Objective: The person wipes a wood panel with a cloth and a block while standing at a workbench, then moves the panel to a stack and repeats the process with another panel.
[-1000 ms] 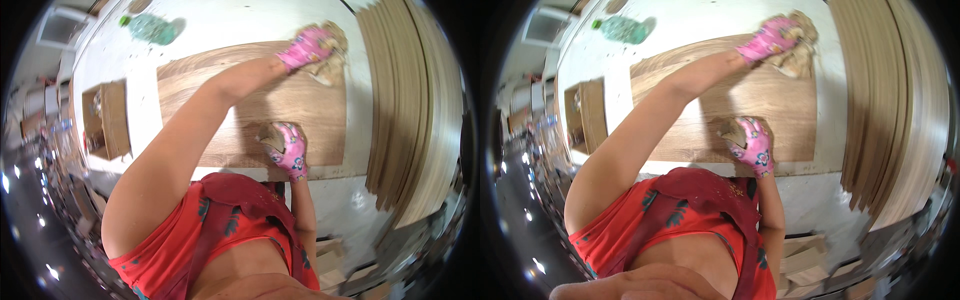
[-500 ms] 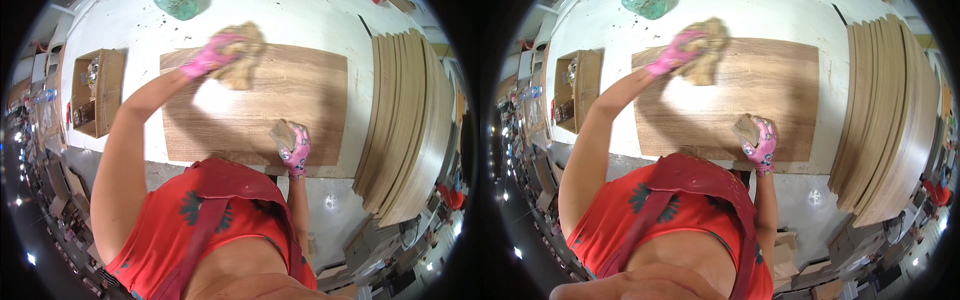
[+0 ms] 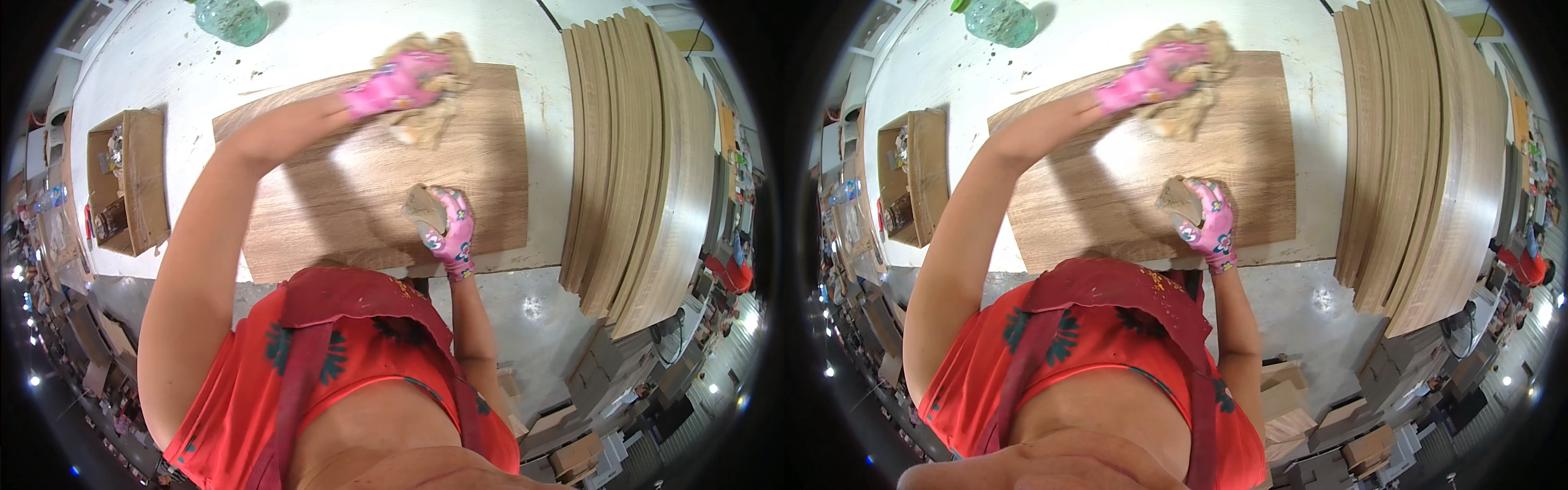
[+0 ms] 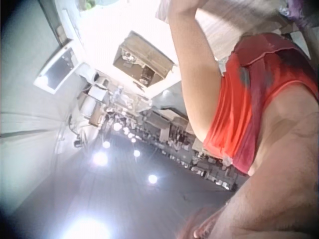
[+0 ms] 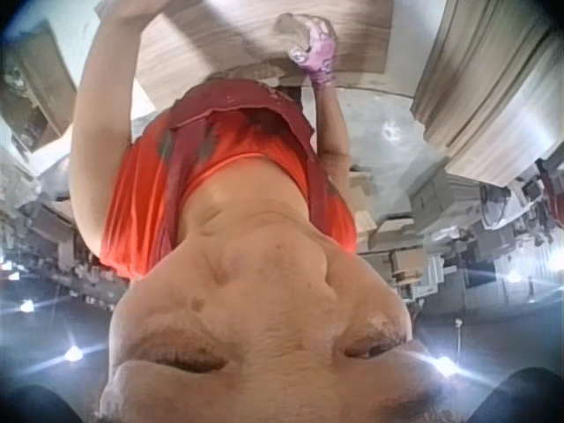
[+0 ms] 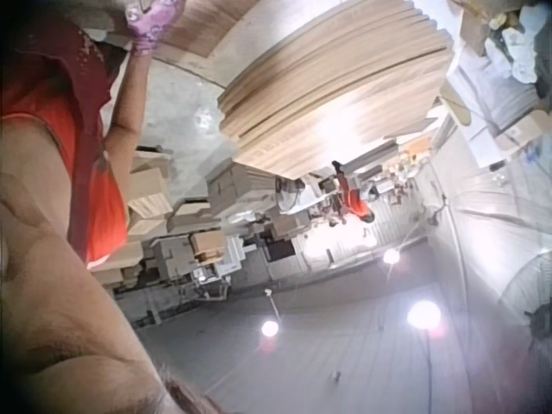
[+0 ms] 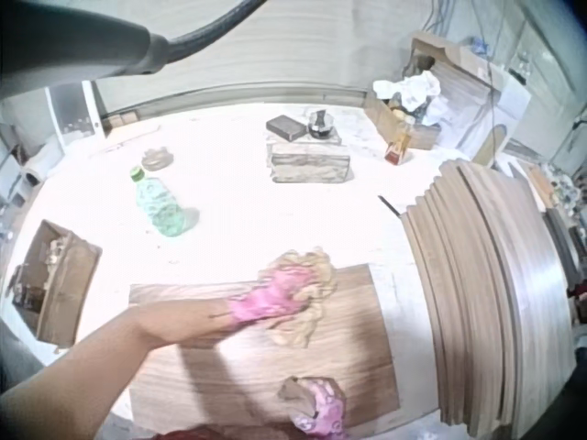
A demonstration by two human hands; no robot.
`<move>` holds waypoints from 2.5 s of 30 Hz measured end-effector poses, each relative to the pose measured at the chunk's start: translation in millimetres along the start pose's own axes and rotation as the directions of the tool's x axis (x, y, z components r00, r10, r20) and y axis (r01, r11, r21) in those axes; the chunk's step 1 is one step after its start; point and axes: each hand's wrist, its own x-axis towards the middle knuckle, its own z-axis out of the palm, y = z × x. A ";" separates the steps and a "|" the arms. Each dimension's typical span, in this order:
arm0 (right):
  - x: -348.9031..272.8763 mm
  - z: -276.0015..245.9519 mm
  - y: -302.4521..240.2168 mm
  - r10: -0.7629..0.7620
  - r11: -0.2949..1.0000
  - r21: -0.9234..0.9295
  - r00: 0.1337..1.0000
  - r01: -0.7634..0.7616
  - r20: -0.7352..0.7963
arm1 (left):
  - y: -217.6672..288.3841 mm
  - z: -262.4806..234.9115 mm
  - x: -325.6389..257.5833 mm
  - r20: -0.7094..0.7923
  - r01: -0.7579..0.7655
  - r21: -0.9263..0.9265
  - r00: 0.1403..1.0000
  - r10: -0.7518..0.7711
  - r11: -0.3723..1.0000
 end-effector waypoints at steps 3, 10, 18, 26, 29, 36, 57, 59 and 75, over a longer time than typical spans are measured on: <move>-2.8 0.6 4.4 0.003 1.000 -0.028 1.000 -0.003 0.002 | 20.5 49.4 73.9 0.148 0.154 -0.067 0.979 -0.143 0.986; -3.0 5.0 1.2 0.001 0.997 -0.077 1.000 -0.002 -0.013 | 5.8 72.1 65.8 0.006 -0.048 0.150 0.999 0.047 0.987; -1.2 4.0 6.1 -0.102 0.993 -0.059 0.994 0.100 -0.037 | -12.0 -81.1 -106.1 0.048 0.121 0.033 0.991 -0.123 0.992; -1.1 3.4 4.3 -0.045 0.999 0.013 0.997 0.046 -0.062 | -9.4 -119.9 -151.8 0.135 0.403 -0.011 0.907 -0.398 0.915; -0.9 3.0 3.3 -0.045 0.999 0.006 0.997 0.046 -0.067 | -28.0 -52.8 -93.8 0.002 0.083 -0.026 0.997 -0.083 0.996; 0.7 2.2 -2.4 -0.056 0.997 -0.062 0.998 0.055 -0.014 | 28.9 54.6 96.8 0.149 0.239 -0.011 0.961 -0.234 0.971; -15.1 7.7 19.1 -0.080 0.991 -0.112 0.990 0.067 -0.118 | -27.9 -165.7 -267.5 0.026 0.656 -0.613 0.573 -0.819 0.440; -12.4 10.6 20.1 -0.103 0.988 -0.129 0.986 0.085 -0.134 | -21.2 -187.0 -290.9 -0.225 0.687 -0.118 0.685 -0.693 0.717; -19.0 10.9 27.2 -0.105 0.985 -0.154 0.984 0.082 -0.145 | 155.8 -58.8 -421.9 -0.576 0.621 -0.050 0.622 -0.530 0.782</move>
